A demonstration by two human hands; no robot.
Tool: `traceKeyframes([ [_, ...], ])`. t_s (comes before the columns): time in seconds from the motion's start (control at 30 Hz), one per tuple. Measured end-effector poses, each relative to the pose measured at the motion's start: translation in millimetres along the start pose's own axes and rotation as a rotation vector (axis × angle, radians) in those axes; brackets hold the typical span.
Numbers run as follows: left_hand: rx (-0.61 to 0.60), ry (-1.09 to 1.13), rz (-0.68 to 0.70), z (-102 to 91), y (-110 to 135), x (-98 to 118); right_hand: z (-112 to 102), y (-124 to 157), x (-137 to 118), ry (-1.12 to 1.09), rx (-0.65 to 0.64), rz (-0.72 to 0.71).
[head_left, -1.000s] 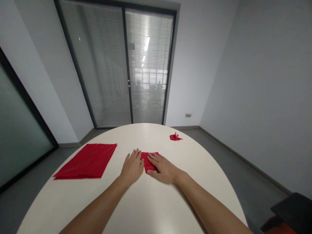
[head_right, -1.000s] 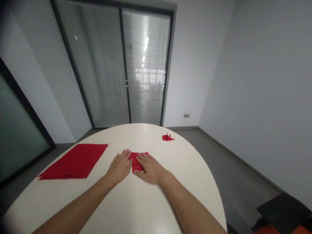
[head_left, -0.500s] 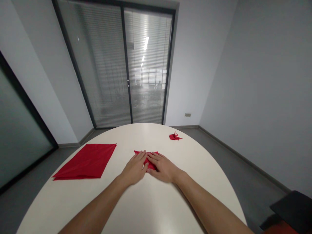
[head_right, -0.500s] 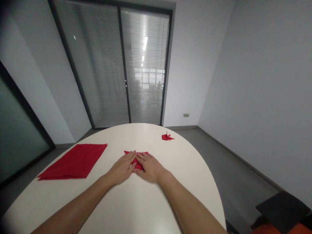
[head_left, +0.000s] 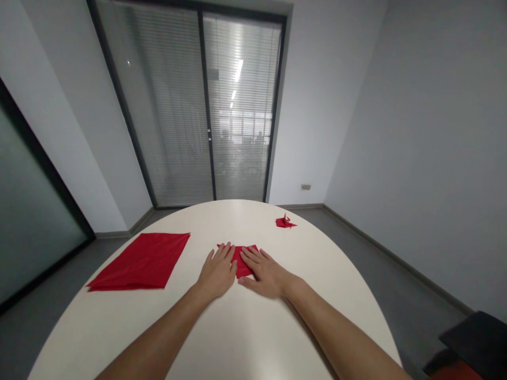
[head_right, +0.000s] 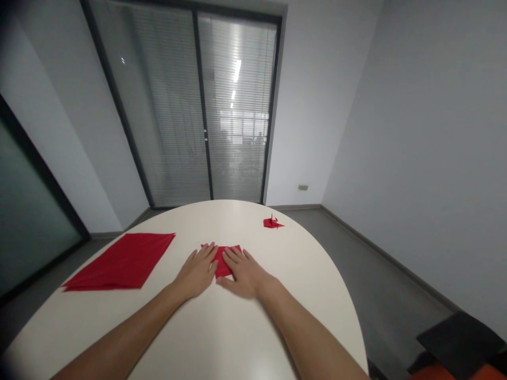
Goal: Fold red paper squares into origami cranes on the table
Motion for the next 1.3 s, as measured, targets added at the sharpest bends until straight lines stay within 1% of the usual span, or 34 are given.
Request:
traceKeyframes([
  [0.2, 0.000, -0.017, -0.116, -3.4, 0, 0, -1, 1, -3, 0.025, -0.080, 0.036],
  [0.4, 0.039, -0.019, -0.168, -0.2, -1, -8, -2, 3, -5, 0.016, -0.121, 0.074],
  [0.6, 0.081, -0.063, -0.227, -4.2, 0, -9, -6, 5, -9, 0.039, -0.169, 0.109],
  [0.67, 0.117, -0.073, -0.203, -6.8, 0, -8, -7, 5, -9, 0.049, -0.174, 0.103],
  [0.73, 0.133, -0.059, -0.102, -8.2, -1, -4, -6, 6, -8, 0.056, -0.171, 0.096],
  [0.77, 0.122, -0.041, -0.034, -8.1, -2, -2, -6, 6, -7, 0.060, -0.171, 0.093],
  [0.83, 0.065, 0.016, 0.083, -6.5, -2, 1, -4, 6, -6, 0.065, -0.167, 0.090],
  [0.9, -0.005, 0.070, 0.129, -4.5, -2, 2, -3, 6, -6, 0.066, -0.161, 0.089],
  [1.0, -0.053, 0.088, 0.102, -4.2, -2, 3, -1, 5, -5, 0.066, -0.163, 0.096],
  [1.17, -0.050, 0.053, 0.056, -7.3, -1, 5, -2, 6, -7, 0.065, -0.178, 0.127],
  [1.3, -0.038, 0.038, 0.031, -7.3, -2, 5, -4, 7, -10, 0.067, -0.157, 0.154],
])
Point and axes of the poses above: each hand's wrist, its own y-axis away from the middle knuckle, its own z-axis out of the palm, x = y × z, the point moved 3 cm from there along -y, towards the middle knuckle, and after that the axes turned 14 degrees about y, right-handed, at the moved point
